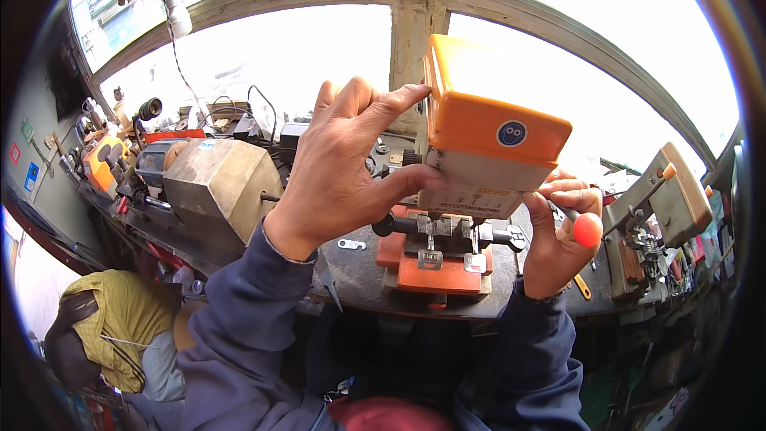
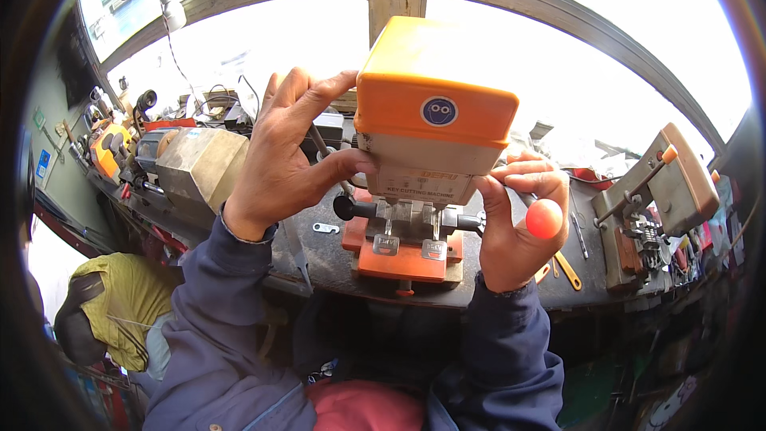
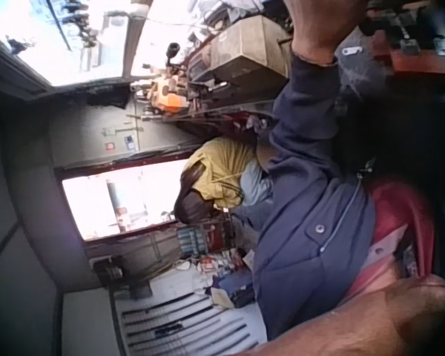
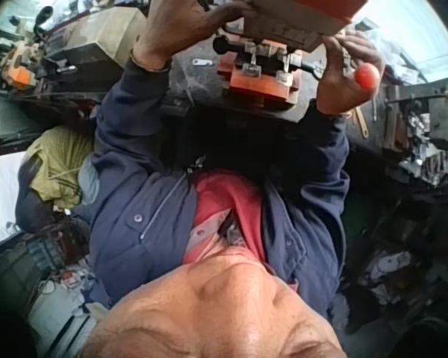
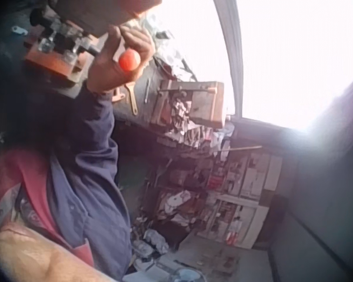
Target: The person secures a key and a blank into a key-cutting machine, then operates the machine to duplicate the key. They repeatedly adjust the keys and machine levers to align and cut the blank, then remove the finished key.
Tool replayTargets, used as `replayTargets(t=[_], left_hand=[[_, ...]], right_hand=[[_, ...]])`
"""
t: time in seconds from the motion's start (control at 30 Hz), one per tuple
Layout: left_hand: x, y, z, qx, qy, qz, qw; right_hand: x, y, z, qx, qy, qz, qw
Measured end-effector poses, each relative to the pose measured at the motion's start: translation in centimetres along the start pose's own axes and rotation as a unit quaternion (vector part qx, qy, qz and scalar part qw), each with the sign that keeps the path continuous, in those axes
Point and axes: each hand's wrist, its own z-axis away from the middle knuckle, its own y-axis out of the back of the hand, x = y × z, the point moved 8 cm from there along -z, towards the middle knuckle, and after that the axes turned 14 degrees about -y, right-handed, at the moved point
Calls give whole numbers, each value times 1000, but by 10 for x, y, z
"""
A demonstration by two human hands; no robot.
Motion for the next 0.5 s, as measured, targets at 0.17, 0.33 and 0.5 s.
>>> replayTargets(t=[0.17,0.33,0.5], left_hand=[[-1,-1,0,1,7,12,1000],[1,1,0,4,-5,-3,1000],[4,2,-1,14,-18,-13,1000]], right_hand=[[0,-2,5,3,-11,6,1000],[1,-4,10,20,-38,3,999],[-1,-5,7,1,-17,-9,1000]])
